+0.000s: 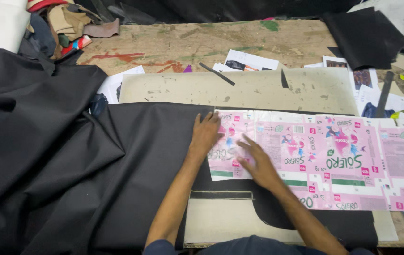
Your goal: The person places a printed pattern on black fabric, traces the outline with chalk, and cuts the fabric along the marked lines using a rotary cutter and ruler. The cut fabric piece is then measured with a tape measure.
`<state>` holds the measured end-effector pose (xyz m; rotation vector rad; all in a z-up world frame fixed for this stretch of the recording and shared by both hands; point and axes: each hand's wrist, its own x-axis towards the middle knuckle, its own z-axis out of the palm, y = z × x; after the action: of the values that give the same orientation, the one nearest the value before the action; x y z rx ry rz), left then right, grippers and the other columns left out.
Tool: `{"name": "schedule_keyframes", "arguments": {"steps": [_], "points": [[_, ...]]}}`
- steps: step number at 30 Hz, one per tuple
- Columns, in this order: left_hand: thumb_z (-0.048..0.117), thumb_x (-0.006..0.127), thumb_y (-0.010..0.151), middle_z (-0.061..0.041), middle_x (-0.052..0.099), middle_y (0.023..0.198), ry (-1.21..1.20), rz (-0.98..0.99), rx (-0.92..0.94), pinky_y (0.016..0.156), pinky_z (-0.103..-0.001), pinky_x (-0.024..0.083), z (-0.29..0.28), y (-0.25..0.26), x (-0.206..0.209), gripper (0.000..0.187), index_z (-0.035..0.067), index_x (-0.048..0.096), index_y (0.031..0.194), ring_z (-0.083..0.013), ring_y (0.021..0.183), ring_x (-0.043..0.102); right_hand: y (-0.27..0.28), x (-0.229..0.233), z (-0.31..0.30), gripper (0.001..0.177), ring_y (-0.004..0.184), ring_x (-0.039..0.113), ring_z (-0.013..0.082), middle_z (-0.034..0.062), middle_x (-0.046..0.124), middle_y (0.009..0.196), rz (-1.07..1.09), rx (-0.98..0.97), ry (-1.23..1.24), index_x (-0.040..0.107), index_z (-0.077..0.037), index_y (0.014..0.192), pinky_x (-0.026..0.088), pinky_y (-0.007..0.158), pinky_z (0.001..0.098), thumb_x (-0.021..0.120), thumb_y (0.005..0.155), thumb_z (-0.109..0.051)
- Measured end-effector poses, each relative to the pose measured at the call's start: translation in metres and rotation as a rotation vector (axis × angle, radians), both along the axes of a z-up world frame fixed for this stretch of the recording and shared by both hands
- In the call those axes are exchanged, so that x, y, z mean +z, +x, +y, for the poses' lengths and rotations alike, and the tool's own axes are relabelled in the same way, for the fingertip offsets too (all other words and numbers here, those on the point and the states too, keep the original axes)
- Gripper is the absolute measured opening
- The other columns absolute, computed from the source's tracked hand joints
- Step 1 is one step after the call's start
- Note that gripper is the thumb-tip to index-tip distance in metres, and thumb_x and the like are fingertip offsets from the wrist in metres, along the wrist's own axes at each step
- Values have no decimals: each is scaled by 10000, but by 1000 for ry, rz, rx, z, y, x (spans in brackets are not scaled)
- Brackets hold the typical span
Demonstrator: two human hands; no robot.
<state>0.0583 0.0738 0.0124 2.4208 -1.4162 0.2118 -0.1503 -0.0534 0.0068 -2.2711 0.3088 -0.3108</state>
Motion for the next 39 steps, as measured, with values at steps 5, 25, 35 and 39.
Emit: {"name": "schedule_keyframes", "arguments": {"steps": [5, 25, 35, 39], "points": [[307, 825, 809, -248, 439, 1527, -157, 153, 301, 1167, -578, 273, 16, -74, -17, 646, 14, 620, 1346, -386, 1434, 389, -83, 25, -122, 612, 1435, 464, 287, 58, 528, 1537, 226, -221, -322, 583, -207, 1430, 371, 1205, 446, 759, 862, -354], [314, 959, 600, -42, 627, 1387, -490, 374, 236, 1125, -439, 407, 63, -55, -22, 775, 115, 692, 1300, -280, 1352, 495, -34, 40, -200, 1177, 1496, 331, 349, 152, 365, 1606, 384, 92, -647, 481, -305, 1485, 304, 1215, 479, 979, 444, -537], [318, 955, 598, -50, 642, 1380, -519, 364, 233, 1126, -416, 434, 64, -63, -33, 766, 115, 702, 1292, -279, 1346, 510, -38, 44, -205, 1176, 1431, 418, 344, 143, 451, 1542, 330, 108, -644, 520, -257, 1471, 378, 1177, 465, 995, 422, -497], [308, 972, 608, -66, 631, 1398, -519, 347, 231, 1129, -432, 421, 62, -59, -30, 785, 107, 685, 1310, -284, 1354, 499, -33, 51, -198, 1186, 1444, 392, 329, 124, 415, 1555, 387, 93, -674, 512, -277, 1466, 372, 1171, 462, 1011, 412, -488]]}}
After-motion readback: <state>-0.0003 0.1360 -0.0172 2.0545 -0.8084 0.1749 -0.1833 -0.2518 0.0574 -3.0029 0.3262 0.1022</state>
